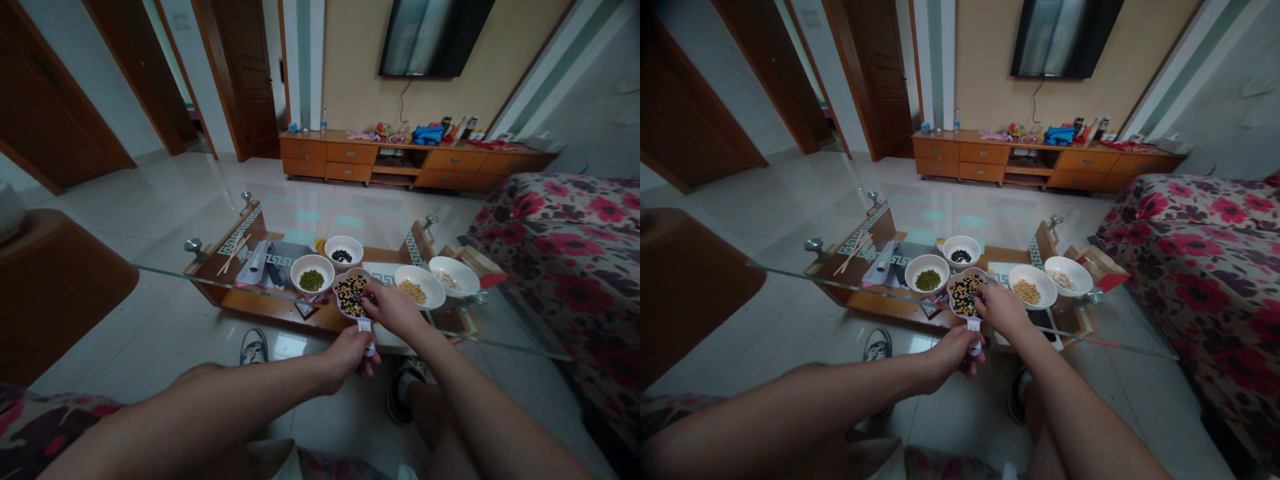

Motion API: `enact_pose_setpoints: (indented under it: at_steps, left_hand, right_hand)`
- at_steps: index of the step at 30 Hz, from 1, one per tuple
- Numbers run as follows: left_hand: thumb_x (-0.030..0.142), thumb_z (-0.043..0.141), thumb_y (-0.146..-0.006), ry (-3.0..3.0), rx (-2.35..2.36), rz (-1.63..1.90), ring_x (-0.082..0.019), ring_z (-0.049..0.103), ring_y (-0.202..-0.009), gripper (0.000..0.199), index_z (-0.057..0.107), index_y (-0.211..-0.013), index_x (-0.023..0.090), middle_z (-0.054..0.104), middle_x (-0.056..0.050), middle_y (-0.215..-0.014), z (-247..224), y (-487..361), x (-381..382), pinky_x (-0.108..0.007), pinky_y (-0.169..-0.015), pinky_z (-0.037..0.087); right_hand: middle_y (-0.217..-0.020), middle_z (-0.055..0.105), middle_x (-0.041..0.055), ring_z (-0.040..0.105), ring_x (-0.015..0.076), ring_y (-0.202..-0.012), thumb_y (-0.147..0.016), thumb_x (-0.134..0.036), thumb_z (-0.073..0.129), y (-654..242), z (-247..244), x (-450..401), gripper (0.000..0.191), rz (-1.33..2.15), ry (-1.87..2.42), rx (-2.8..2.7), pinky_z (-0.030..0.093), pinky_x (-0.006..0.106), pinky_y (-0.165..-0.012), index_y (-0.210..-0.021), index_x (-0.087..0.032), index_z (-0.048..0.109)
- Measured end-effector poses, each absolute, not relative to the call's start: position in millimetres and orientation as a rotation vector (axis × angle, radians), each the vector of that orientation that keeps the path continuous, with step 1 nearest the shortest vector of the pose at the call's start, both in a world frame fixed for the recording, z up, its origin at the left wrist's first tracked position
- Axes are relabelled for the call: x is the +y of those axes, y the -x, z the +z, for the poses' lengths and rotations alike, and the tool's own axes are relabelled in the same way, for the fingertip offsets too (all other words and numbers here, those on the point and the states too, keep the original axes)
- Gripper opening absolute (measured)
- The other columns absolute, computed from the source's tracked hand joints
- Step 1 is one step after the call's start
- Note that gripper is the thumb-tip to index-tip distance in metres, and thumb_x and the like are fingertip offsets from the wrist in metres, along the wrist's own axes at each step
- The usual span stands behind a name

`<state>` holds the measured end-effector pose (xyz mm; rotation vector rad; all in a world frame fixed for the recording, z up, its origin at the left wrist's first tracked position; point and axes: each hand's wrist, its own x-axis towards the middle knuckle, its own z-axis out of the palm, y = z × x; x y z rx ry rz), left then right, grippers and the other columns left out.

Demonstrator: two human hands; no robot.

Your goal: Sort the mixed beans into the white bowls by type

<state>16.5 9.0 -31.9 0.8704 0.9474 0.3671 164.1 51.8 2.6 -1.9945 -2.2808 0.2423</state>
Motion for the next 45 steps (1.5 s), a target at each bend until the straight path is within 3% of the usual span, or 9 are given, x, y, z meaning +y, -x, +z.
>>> enact_pose_setpoints:
  at_steps: [17, 45]
  left_hand:
    - [0.022, 0.036, -0.082, -0.873, 0.958, 0.365, -0.009, 0.046, -0.039, 0.015, 0.048, -0.09, 0.018, 0.057, 0.002, -0.063, -30.0, -17.4, 9.3, -0.022, -0.043, 0.033]
    - [0.02, 0.036, -0.082, -0.858, 0.969, 0.375, -0.009, 0.045, -0.039, 0.013, 0.048, -0.086, 0.018, 0.057, 0.002, -0.064, -26.7, -17.4, 7.8, -0.023, -0.046, 0.032]
  right_hand:
    - [-0.088, 0.072, 0.0068, 0.066, 0.0198, -0.078, -0.088, -0.037, 0.051, -166.8, 0.9, 52.4, 0.024, 0.249, 2.021, -2.249, 0.037, 0.027, -0.061, -0.098, -0.023, 0.069]
    - [-0.086, 0.071, 0.0061, 0.064, 0.0193, -0.076, -0.088, -0.036, 0.052, -164.9, 1.9, 51.8, 0.022, 0.272, 2.008, -2.253, 0.035, 0.027, -0.06, -0.094, -0.023, 0.068]
